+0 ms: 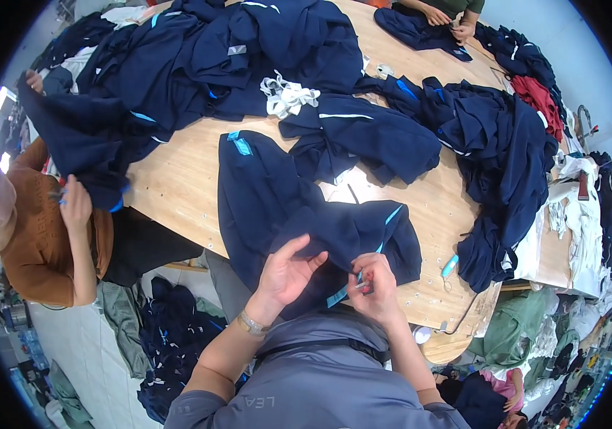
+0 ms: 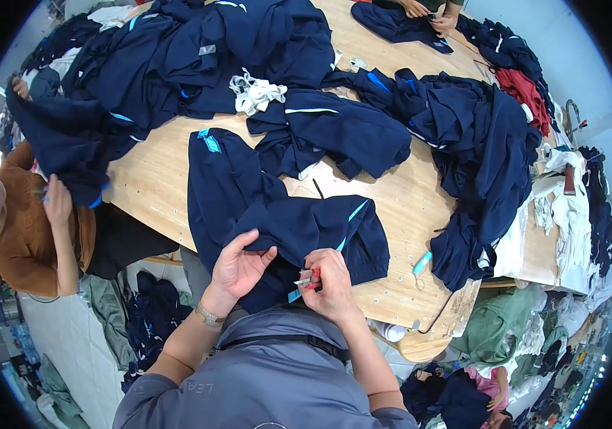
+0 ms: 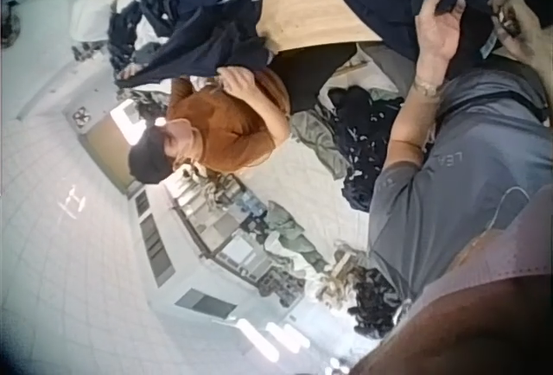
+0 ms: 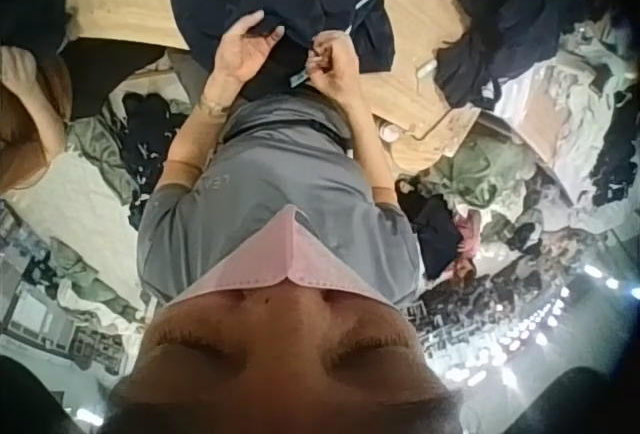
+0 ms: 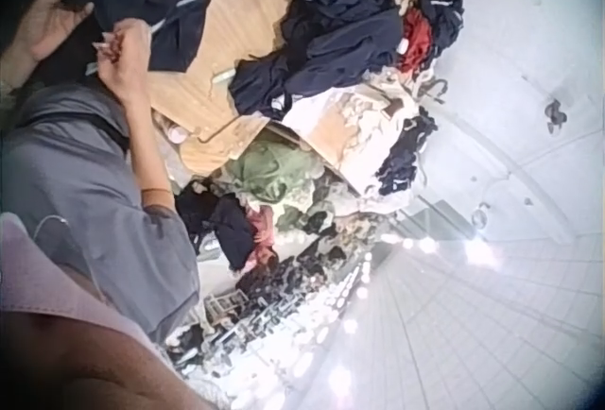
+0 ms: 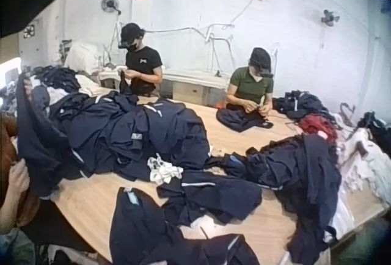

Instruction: Trimming excess threads from blue garments using small thread snippers at a factory workbench.

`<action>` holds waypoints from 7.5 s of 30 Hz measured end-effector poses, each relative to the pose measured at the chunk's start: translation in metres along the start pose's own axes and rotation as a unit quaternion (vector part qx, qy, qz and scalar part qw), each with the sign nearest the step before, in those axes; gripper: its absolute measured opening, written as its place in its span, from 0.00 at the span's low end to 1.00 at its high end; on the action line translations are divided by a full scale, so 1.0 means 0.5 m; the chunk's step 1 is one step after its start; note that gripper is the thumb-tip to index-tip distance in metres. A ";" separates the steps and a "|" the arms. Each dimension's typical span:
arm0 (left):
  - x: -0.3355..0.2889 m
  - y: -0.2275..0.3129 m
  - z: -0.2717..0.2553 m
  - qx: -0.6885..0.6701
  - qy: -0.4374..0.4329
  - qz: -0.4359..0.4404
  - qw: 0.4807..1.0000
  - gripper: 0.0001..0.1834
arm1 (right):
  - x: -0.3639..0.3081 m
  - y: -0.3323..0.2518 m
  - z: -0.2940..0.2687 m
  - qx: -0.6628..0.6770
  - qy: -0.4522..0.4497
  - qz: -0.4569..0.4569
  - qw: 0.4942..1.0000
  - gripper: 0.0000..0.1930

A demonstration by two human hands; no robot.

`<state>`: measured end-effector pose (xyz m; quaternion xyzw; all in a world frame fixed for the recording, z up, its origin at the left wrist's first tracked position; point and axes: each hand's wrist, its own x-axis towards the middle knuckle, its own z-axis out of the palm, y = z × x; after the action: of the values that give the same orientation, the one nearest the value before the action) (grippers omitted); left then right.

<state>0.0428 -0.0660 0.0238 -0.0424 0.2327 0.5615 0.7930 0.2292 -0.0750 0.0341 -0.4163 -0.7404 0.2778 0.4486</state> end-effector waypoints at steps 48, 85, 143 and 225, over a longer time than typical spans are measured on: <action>0.128 0.091 0.079 0.774 -0.099 0.436 0.448 0.07 | -0.044 0.175 -0.101 0.199 0.347 0.277 0.874 0.13; -0.134 0.130 -0.146 0.821 0.263 0.123 0.492 0.13 | -0.031 0.148 0.069 0.109 0.033 0.326 0.938 0.13; -0.080 0.030 -0.157 0.076 0.213 0.018 0.974 0.23 | 0.013 0.048 0.157 0.073 -0.037 0.100 0.992 0.11; -0.043 -0.029 0.020 0.133 -0.004 0.226 0.965 0.07 | 0.009 -0.075 0.092 0.347 -0.013 0.267 0.899 0.09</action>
<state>0.0537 -0.0866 0.0388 0.1196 0.3057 0.6904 0.6447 0.1729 -0.0915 0.0450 -0.4129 -0.4642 0.6319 0.4634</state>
